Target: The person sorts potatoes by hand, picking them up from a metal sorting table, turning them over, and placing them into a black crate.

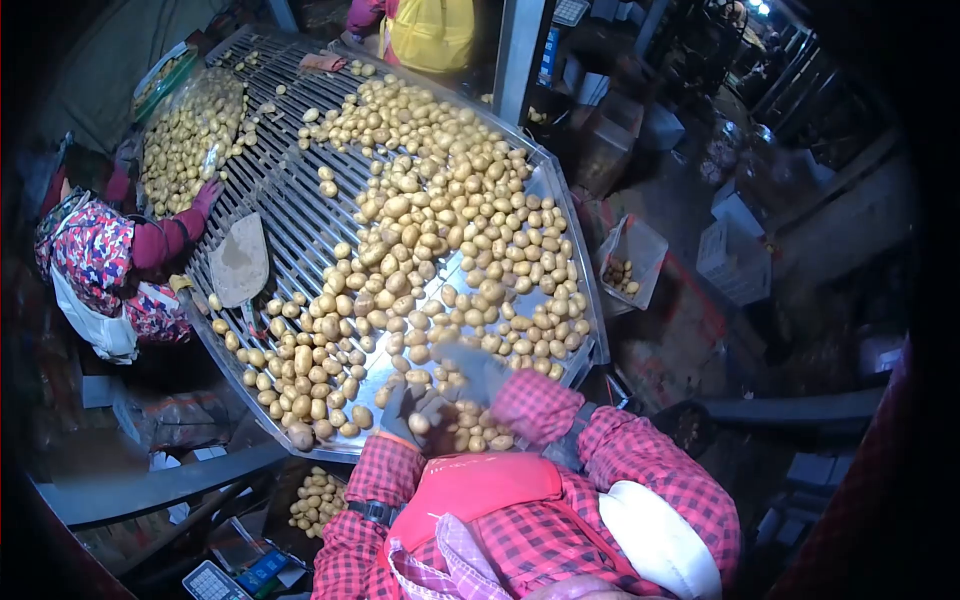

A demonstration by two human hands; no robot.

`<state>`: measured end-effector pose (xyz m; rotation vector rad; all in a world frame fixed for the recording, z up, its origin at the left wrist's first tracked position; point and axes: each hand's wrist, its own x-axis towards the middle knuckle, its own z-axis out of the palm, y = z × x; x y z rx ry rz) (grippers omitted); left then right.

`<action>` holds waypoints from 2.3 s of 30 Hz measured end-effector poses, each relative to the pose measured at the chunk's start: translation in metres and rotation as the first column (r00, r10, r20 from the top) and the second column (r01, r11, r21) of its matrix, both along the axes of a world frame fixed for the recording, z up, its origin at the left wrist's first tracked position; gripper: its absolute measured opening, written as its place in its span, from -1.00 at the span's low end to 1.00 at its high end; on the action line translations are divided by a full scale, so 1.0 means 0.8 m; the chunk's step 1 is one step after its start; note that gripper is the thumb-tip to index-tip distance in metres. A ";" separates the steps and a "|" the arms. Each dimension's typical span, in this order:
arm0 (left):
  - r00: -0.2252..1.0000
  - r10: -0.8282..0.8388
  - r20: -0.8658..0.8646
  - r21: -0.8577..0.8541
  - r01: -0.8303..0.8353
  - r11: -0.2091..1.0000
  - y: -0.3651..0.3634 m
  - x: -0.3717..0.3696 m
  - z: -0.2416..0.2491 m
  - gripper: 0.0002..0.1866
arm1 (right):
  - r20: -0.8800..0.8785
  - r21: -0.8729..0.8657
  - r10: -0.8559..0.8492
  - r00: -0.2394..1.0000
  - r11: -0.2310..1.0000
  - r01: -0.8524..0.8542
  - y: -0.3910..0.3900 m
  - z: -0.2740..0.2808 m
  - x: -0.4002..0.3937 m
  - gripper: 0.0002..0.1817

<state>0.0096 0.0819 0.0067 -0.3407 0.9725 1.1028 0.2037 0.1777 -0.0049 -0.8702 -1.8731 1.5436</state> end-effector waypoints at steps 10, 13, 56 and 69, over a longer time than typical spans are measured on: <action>0.888 0.078 -0.452 -0.158 -0.165 0.973 -0.122 -0.156 -0.099 -0.66 | 0.848 0.422 -0.476 0.235 0.873 0.245 0.115 -0.077 0.179 -0.07; 0.868 -0.063 -0.492 -0.199 -0.042 0.979 -0.127 -0.171 -0.098 -0.64 | 0.533 0.771 -0.794 0.292 0.598 0.217 0.095 -0.093 0.153 -0.10; 0.775 -0.299 -0.557 -0.393 0.072 0.917 -0.098 -0.209 -0.172 -0.72 | 0.907 0.265 -0.044 0.419 0.832 -0.487 -0.008 -0.069 0.077 -0.19; 0.745 -0.311 -0.590 -0.319 0.138 0.938 -0.131 -0.231 -0.222 -0.62 | 0.830 0.481 -0.308 0.466 0.817 -0.317 0.073 -0.053 0.083 -0.41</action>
